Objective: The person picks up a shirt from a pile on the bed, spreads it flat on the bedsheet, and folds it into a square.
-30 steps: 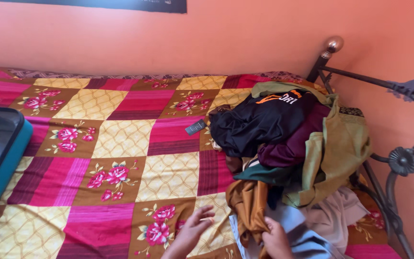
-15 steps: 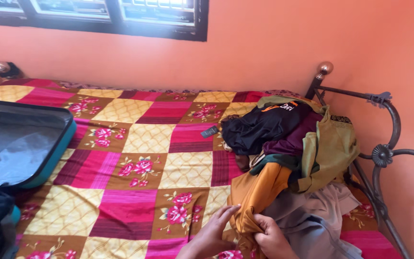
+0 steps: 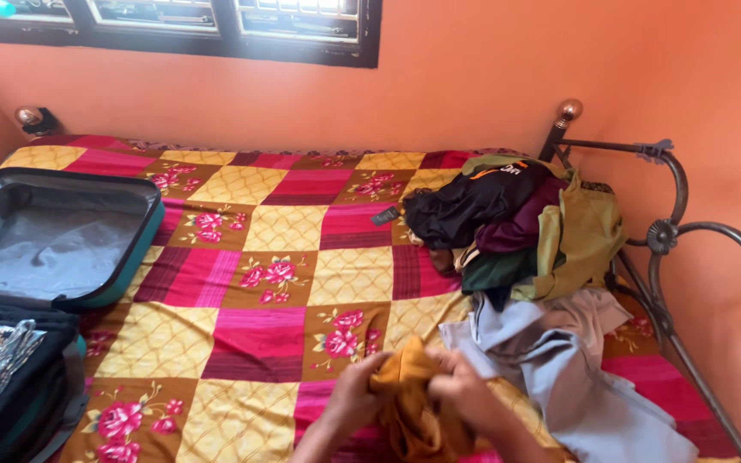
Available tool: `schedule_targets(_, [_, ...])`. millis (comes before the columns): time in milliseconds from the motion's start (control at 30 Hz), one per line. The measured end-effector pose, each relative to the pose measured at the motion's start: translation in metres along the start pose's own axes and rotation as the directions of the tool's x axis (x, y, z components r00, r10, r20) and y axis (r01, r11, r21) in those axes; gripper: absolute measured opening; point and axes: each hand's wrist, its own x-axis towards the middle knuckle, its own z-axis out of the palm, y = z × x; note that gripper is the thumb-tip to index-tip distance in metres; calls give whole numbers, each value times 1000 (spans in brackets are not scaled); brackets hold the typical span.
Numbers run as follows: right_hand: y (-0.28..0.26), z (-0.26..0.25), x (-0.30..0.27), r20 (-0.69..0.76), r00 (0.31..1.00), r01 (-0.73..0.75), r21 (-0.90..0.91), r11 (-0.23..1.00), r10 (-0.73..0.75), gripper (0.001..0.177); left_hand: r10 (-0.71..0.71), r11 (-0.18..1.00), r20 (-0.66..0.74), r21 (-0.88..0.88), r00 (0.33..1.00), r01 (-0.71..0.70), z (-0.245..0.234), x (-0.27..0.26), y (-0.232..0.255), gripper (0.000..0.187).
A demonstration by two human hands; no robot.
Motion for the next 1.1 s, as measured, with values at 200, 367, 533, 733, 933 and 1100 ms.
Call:
schedule_targets(200, [-82, 26, 24, -48, 979, 189, -171, 967, -200, 26, 238, 952, -220, 243, 946, -183, -54, -21, 19, 42])
schedule_targets(367, [-156, 95, 17, -54, 960, 268, -118, 956, -276, 34, 354, 915, -293, 303, 888, -265, -99, -48, 39, 35])
schedule_targets(533, [-177, 168, 22, 61, 967, 237, 135, 962, -247, 29, -85, 992, -72, -101, 994, 78, -138, -76, 53, 41])
schedule_targets(733, [-168, 239, 26, 230, 956, 152, 141, 978, -181, 38, 309, 764, -20, -591, 951, -261, -164, -56, 39, 64])
schedule_targets(933, [-101, 212, 31, -120, 885, 459, 56, 887, -450, 34, 376, 869, 6, -350, 927, -350, -183, -28, 39, 43])
schedule_targets(1100, [45, 183, 21, -347, 910, 33, -482, 876, -225, 43, 269, 930, -146, -218, 952, -297, -189, -20, 83, 16])
